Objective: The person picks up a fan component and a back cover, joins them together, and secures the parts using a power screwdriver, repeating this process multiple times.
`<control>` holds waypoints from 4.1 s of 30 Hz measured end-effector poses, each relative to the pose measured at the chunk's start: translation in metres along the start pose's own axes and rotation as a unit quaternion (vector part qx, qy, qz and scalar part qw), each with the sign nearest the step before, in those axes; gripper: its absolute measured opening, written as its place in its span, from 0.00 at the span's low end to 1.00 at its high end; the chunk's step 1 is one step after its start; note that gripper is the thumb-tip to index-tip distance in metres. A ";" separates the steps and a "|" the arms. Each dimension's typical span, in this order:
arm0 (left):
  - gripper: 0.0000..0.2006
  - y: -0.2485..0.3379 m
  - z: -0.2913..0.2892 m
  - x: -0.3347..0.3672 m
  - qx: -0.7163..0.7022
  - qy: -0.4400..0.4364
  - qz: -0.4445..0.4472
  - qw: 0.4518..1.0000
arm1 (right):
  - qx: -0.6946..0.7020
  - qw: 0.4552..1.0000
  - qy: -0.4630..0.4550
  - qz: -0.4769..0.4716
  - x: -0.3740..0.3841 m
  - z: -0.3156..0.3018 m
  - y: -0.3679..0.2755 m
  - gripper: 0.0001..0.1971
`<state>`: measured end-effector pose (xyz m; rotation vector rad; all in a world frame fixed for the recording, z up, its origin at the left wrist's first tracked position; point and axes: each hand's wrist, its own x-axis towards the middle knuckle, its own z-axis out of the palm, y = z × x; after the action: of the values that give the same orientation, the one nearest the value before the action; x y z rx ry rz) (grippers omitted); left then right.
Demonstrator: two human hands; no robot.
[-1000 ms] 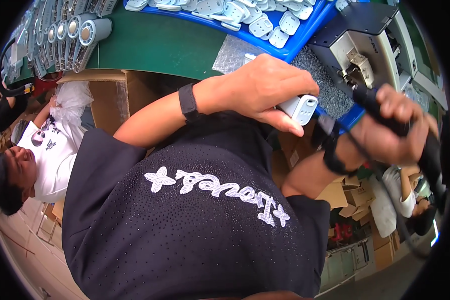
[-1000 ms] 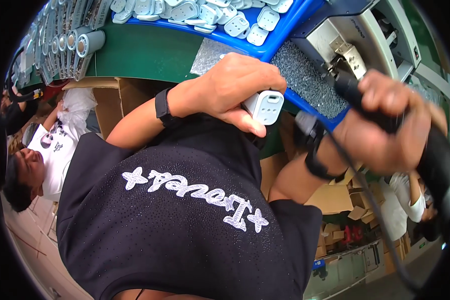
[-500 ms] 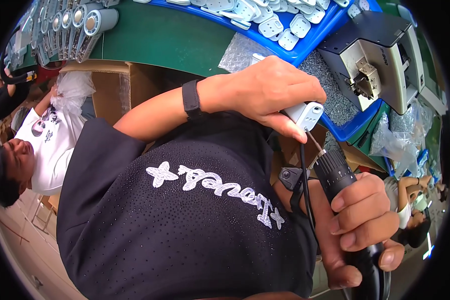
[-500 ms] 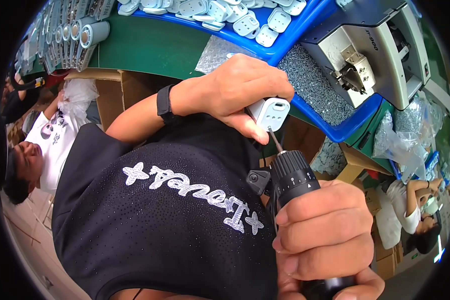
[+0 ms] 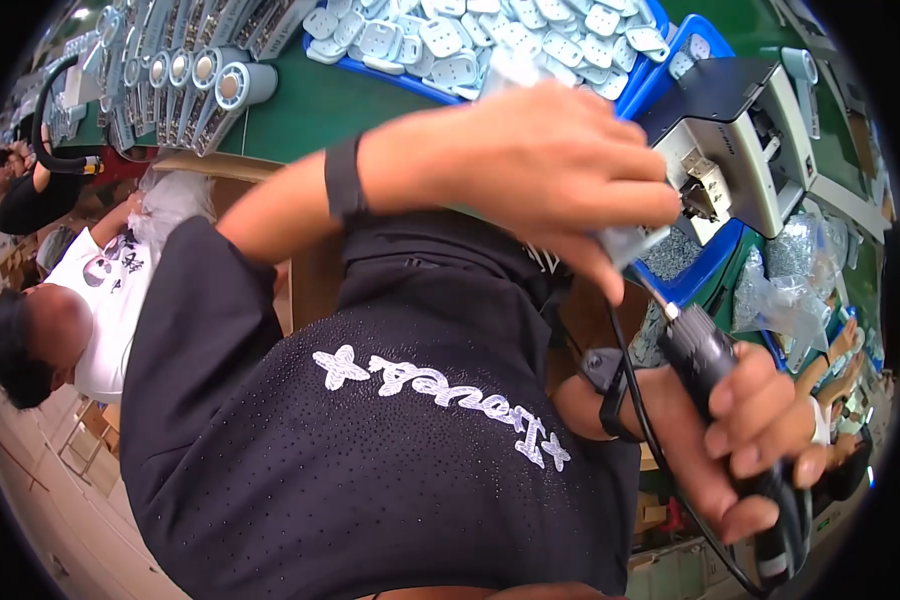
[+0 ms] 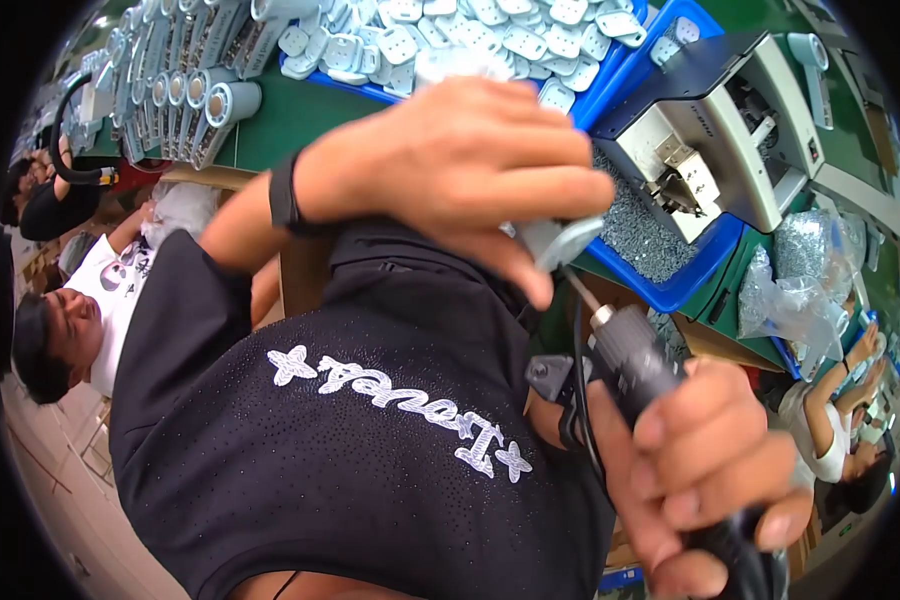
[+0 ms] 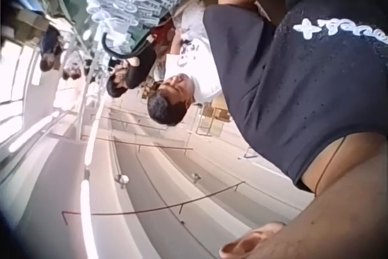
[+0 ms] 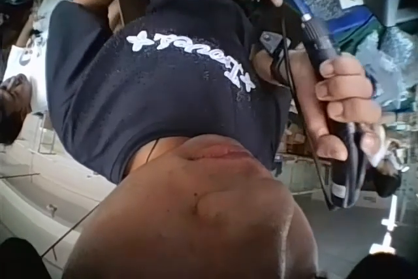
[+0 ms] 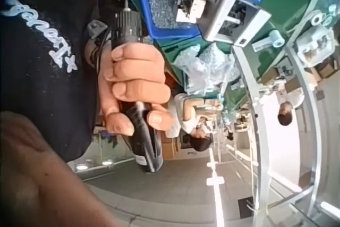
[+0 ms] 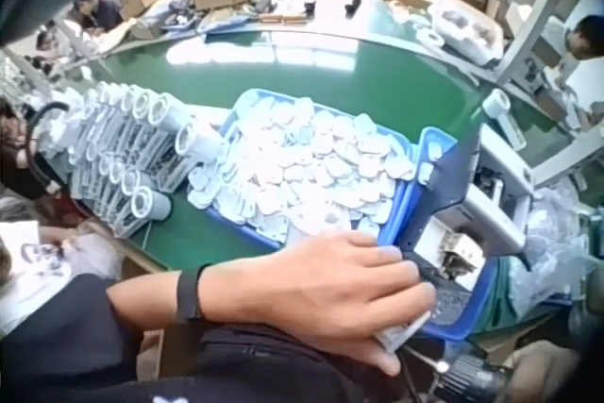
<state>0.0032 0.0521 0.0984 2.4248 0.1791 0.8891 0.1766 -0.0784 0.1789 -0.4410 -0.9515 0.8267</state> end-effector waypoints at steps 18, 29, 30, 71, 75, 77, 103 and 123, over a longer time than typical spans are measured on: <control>0.21 -0.122 -0.142 0.054 0.200 0.139 -0.182 0.953 | -0.695 0.654 -0.167 0.246 -0.010 0.048 0.131 0.28; 0.32 -0.024 -0.147 -0.139 0.521 -0.066 -0.599 0.604 | -0.656 0.665 -0.150 0.325 0.034 -0.003 0.143 0.26; 0.32 -0.037 -0.141 -0.188 0.622 -0.035 -0.469 0.625 | -0.634 0.688 -0.151 0.319 0.040 -0.008 0.140 0.26; 0.18 -0.012 0.069 -0.006 -0.280 0.069 -0.200 0.936 | -0.261 0.962 0.075 0.026 0.010 -0.078 0.044 0.25; 0.17 -0.012 0.073 -0.028 -0.280 0.126 -0.209 0.929 | -0.224 0.971 0.052 -0.060 0.045 -0.080 0.063 0.20; 0.16 -0.011 0.073 -0.032 -0.271 0.124 -0.197 0.934 | -0.340 0.929 0.144 0.004 0.046 -0.087 0.084 0.18; 0.22 -0.021 0.095 -0.012 -0.237 0.148 -0.178 0.944 | -0.141 0.984 -0.063 0.091 0.034 -0.035 0.028 0.20; 0.16 -0.024 0.086 -0.035 -0.270 0.104 -0.176 0.941 | -0.166 0.978 0.117 0.051 0.023 -0.090 0.071 0.17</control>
<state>0.0323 0.0231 0.0113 1.7237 0.3793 0.8855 0.2309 -0.0149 0.0972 -0.8639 -0.8536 0.6893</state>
